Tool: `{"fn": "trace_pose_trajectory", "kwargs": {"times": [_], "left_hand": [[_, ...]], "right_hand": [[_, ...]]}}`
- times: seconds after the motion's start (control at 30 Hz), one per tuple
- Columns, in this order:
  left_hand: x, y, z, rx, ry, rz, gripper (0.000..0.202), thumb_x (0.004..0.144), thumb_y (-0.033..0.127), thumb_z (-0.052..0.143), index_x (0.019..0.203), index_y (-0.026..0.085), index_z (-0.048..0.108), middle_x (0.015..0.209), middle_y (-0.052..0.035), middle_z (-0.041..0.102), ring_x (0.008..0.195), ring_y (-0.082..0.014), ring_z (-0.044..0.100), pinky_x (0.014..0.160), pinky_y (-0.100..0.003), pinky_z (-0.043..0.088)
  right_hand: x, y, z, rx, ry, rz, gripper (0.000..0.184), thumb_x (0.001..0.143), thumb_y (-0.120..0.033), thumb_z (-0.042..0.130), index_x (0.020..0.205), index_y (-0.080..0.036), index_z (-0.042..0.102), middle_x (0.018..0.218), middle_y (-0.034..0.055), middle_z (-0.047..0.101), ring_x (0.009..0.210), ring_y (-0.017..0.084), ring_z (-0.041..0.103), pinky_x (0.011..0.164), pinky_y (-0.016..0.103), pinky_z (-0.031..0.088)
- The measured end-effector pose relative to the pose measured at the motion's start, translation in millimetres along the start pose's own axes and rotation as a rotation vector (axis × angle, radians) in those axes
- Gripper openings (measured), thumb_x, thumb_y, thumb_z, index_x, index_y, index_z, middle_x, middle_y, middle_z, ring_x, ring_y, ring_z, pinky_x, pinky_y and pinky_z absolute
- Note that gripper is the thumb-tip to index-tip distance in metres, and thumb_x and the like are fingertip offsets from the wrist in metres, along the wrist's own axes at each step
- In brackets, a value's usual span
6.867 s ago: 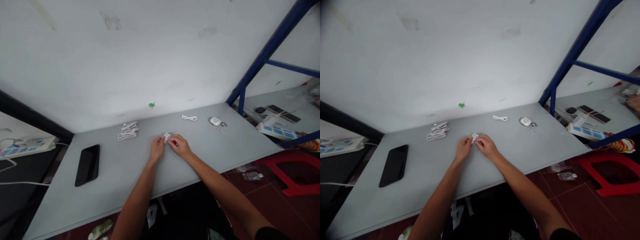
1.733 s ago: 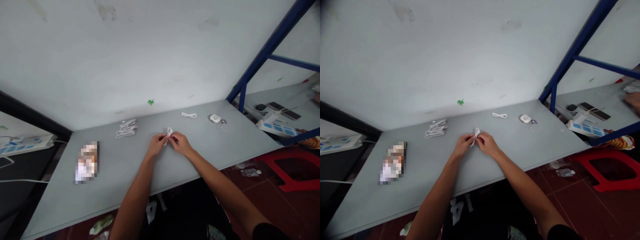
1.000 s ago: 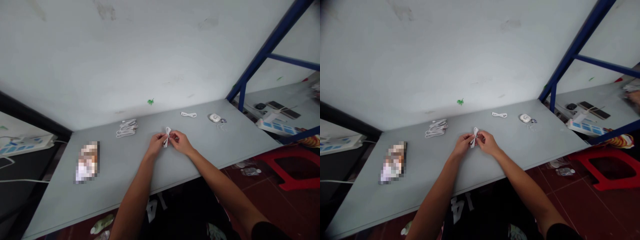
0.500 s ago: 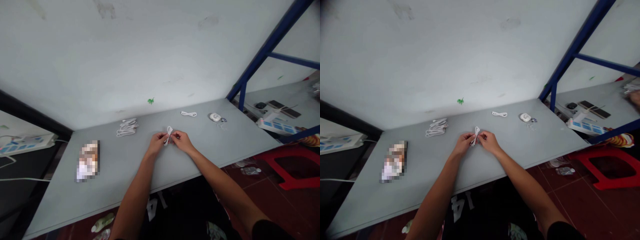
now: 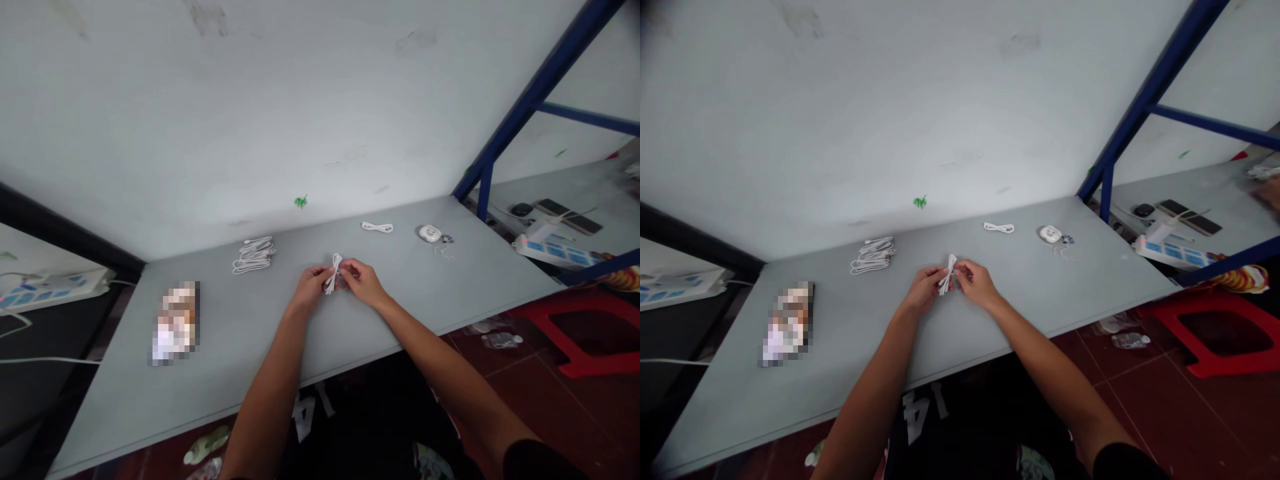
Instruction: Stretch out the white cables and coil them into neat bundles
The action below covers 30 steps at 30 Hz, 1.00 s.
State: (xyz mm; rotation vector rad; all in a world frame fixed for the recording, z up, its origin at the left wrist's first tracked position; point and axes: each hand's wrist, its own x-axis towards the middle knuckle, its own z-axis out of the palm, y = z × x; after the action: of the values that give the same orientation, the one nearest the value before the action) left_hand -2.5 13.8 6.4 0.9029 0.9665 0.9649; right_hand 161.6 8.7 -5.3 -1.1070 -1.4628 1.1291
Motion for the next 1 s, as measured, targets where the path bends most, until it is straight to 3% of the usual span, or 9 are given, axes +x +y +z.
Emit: {"fn": "trace_pose_trajectory", "kwargs": {"times": [0.1, 0.17, 0.33, 0.4, 0.47, 0.63, 0.77, 0.87, 1.0], "left_hand": [[-1.0, 2.3, -0.8, -0.066, 0.01, -0.058, 0.035, 0.064, 0.041, 0.084, 0.076, 0.012, 0.07, 0.063, -0.0018, 0.063, 0.056, -0.0128, 0.06, 0.061, -0.029, 0.053], [-1.3, 3.0, -0.8, -0.075, 0.011, -0.07, 0.035, 0.063, 0.04, 0.085, 0.075, 0.011, 0.071, 0.063, -0.0017, 0.063, 0.056, -0.0124, 0.06, 0.062, -0.029, 0.054], [0.1, -0.1, -2.2, -0.002, -0.005, -0.037, 0.036, 0.063, 0.044, 0.084, 0.075, 0.013, 0.071, 0.063, -0.002, 0.065, 0.057, -0.0125, 0.06, 0.061, -0.026, 0.048], [0.4, -1.1, -3.2, 0.059, -0.025, -0.003, 0.036, 0.066, 0.047, 0.082, 0.077, 0.014, 0.071, 0.062, -0.0017, 0.065, 0.056, -0.012, 0.058, 0.058, -0.024, 0.044], [-0.1, -0.7, -3.3, 0.13, -0.043, 0.055, 0.036, 0.069, 0.048, 0.079, 0.08, 0.014, 0.072, 0.062, -0.001, 0.065, 0.055, -0.0111, 0.055, 0.057, -0.024, 0.04], [-4.4, 5.0, 2.3, 0.225, -0.094, 0.231, 0.031, 0.073, 0.045, 0.076, 0.083, 0.015, 0.072, 0.068, 0.0007, 0.064, 0.061, -0.0101, 0.052, 0.062, -0.024, 0.04], [-5.7, 5.9, 6.2, 0.226, -0.109, 0.267, 0.032, 0.074, 0.045, 0.076, 0.086, 0.016, 0.073, 0.076, -0.0017, 0.067, 0.068, -0.0123, 0.056, 0.068, -0.026, 0.042], [-2.8, 2.6, 4.6, 0.214, -0.066, 0.202, 0.036, 0.073, 0.048, 0.076, 0.085, 0.015, 0.073, 0.07, -0.0018, 0.067, 0.063, -0.0121, 0.056, 0.062, -0.025, 0.042], [2.0, -0.8, 0.2, 0.077, 0.003, 0.049, 0.04, 0.067, 0.05, 0.079, 0.081, 0.013, 0.072, 0.065, -0.0022, 0.066, 0.058, -0.0125, 0.058, 0.06, -0.026, 0.047]], "right_hand": [[-2.1, 0.6, -4.0, -0.249, -0.015, -0.264, 0.014, 0.088, -0.029, 0.058, 0.094, -0.022, 0.068, 0.086, 0.0052, 0.067, 0.072, 0.017, 0.062, 0.062, 0.028, 0.052], [-2.1, 1.8, -8.5, -0.331, -0.044, -0.367, 0.014, 0.089, -0.026, 0.056, 0.094, -0.022, 0.069, 0.088, 0.006, 0.066, 0.073, 0.017, 0.061, 0.065, 0.029, 0.053], [-1.8, 2.9, -13.8, -0.365, -0.065, -0.413, 0.013, 0.089, -0.028, 0.06, 0.087, -0.022, 0.071, 0.083, 0.0057, 0.066, 0.069, 0.016, 0.06, 0.066, 0.031, 0.052], [-1.8, 1.6, -12.3, -0.324, -0.051, -0.331, 0.012, 0.087, -0.03, 0.064, 0.081, -0.022, 0.071, 0.079, 0.0051, 0.067, 0.067, 0.016, 0.06, 0.064, 0.03, 0.051], [-1.3, 0.3, -10.0, -0.212, -0.041, -0.154, 0.015, 0.083, -0.034, 0.067, 0.076, -0.021, 0.07, 0.074, 0.0037, 0.067, 0.063, 0.016, 0.059, 0.06, 0.029, 0.05], [4.1, -0.5, -9.1, 0.352, -0.099, 0.367, 0.021, 0.064, -0.035, 0.079, 0.071, -0.018, 0.069, 0.06, -0.0003, 0.063, 0.051, 0.012, 0.055, 0.051, 0.025, 0.048], [6.6, -1.0, -10.3, 0.555, -0.117, 0.524, 0.016, 0.06, -0.026, 0.078, 0.069, -0.016, 0.069, 0.057, 0.0005, 0.062, 0.05, 0.011, 0.053, 0.046, 0.022, 0.044], [3.8, -2.3, -6.3, 0.438, -0.072, 0.424, 0.018, 0.065, -0.033, 0.075, 0.07, -0.018, 0.066, 0.061, 0.0012, 0.062, 0.051, 0.012, 0.053, 0.048, 0.025, 0.046], [-3.1, -5.0, -1.6, -0.033, 0.04, 0.027, 0.017, 0.077, -0.035, 0.069, 0.088, -0.022, 0.068, 0.073, 0.0017, 0.066, 0.064, 0.016, 0.058, 0.06, 0.029, 0.05]]}}
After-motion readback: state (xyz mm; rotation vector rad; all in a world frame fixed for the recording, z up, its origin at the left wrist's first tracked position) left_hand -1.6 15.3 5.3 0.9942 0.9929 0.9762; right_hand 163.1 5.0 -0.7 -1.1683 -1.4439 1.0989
